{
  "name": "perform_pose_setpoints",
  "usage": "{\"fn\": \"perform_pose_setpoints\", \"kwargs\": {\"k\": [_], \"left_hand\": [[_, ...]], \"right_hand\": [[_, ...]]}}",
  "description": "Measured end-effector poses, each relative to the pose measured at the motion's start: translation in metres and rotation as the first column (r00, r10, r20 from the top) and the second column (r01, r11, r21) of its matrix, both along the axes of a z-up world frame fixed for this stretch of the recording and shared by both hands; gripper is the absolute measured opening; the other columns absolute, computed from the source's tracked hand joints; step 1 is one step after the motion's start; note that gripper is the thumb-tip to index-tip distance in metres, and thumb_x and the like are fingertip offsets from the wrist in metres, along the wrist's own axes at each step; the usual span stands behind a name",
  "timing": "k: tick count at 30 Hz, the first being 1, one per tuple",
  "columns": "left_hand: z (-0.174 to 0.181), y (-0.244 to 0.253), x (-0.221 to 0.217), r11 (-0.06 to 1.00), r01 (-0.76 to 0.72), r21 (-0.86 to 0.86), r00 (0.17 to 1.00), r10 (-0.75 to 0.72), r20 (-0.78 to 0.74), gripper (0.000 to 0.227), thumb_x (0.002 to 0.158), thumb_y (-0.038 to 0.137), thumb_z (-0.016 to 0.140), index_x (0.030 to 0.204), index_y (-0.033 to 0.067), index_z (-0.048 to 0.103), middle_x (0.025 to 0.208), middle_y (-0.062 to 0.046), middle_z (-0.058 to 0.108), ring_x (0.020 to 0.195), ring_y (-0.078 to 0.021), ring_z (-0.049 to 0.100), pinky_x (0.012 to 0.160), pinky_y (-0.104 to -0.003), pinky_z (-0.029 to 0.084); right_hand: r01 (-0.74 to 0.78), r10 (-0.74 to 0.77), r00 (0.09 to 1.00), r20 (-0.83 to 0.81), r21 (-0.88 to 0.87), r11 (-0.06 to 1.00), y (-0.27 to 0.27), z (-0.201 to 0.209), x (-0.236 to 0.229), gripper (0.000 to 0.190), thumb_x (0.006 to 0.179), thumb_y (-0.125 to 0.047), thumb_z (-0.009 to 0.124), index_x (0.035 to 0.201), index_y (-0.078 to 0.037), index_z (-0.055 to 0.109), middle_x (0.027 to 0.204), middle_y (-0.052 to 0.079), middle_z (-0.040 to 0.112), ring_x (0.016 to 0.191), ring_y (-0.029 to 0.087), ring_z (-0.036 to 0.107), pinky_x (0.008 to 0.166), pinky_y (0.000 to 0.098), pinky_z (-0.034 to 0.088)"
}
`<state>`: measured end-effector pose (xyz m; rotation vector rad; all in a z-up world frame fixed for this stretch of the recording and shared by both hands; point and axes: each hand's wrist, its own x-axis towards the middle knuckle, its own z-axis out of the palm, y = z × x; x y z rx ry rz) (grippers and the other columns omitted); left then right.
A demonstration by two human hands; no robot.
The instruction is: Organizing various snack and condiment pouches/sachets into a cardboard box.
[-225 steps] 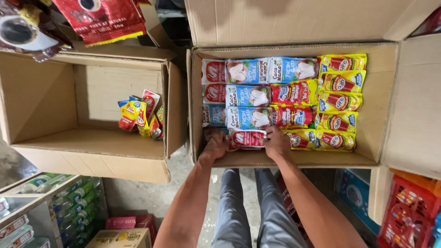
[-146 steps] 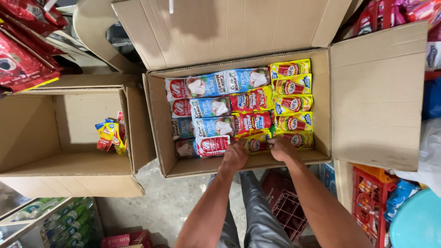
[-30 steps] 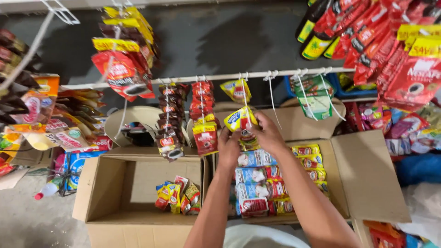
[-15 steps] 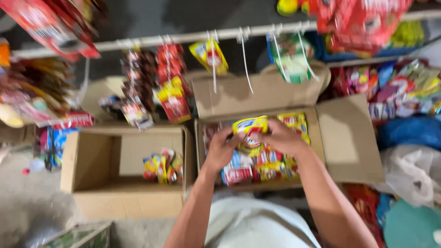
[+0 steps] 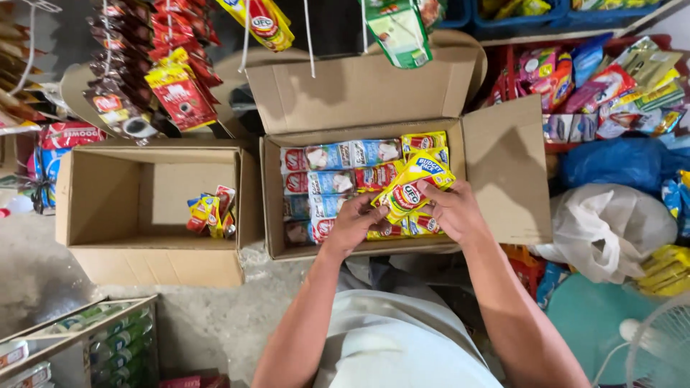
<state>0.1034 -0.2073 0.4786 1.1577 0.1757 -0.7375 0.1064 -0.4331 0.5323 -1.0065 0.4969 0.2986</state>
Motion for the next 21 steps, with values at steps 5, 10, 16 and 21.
{"fn": "perform_pose_setpoints", "kwargs": {"k": [5, 10, 16, 21], "left_hand": [[-0.008, -0.006, -0.007, 0.992, -0.115, 0.048, 0.993, 0.114, 0.036, 0.030, 0.100, 0.025, 0.066, 0.119, 0.0016, 0.066, 0.096, -0.002, 0.069, 0.082, -0.0095, 0.066, 0.068, -0.028, 0.059], [-0.001, 0.000, 0.011, 0.959, -0.228, 0.167, 0.970, 0.209, 0.123, 0.034, 0.102, 0.028, 0.066, 0.114, -0.0033, 0.066, 0.093, -0.003, 0.069, 0.079, -0.0072, 0.065, 0.066, -0.026, 0.058], [-0.014, 0.011, 0.019, 0.929, -0.235, 0.285, 0.968, 0.197, 0.157, 0.026, 0.096, 0.021, 0.070, 0.109, -0.0023, 0.071, 0.082, 0.000, 0.068, 0.068, -0.0061, 0.059, 0.057, -0.026, 0.052], [-0.050, 0.023, 0.004, 0.899, -0.164, 0.407, 0.947, 0.028, 0.320, 0.021, 0.095, 0.013, 0.070, 0.105, -0.0055, 0.072, 0.076, 0.000, 0.064, 0.068, -0.0063, 0.050, 0.059, -0.026, 0.045]], "right_hand": [[-0.019, 0.017, 0.999, -0.050, -0.036, 0.999, -0.023, -0.002, -0.011, 0.023, 0.092, -0.004, 0.070, 0.114, 0.003, 0.068, 0.109, 0.013, 0.074, 0.095, 0.023, 0.073, 0.078, 0.0418, 0.064], [-0.039, 0.032, 0.998, -0.062, -0.107, 0.993, -0.032, -0.039, -0.017, 0.020, 0.092, -0.004, 0.072, 0.111, 0.002, 0.068, 0.102, 0.009, 0.070, 0.089, 0.019, 0.070, 0.073, 0.0379, 0.065], [-0.116, 0.091, 0.992, -0.087, -0.348, 0.930, -0.014, -0.035, -0.012, 0.018, 0.092, -0.004, 0.071, 0.108, 0.000, 0.066, 0.102, 0.008, 0.072, 0.087, 0.015, 0.069, 0.070, 0.0326, 0.063], [-0.199, 0.161, 0.980, -0.118, -0.575, 0.793, -0.014, -0.077, -0.025, 0.017, 0.095, -0.007, 0.071, 0.108, 0.004, 0.067, 0.098, 0.008, 0.072, 0.080, 0.012, 0.066, 0.063, 0.0296, 0.060]]}}
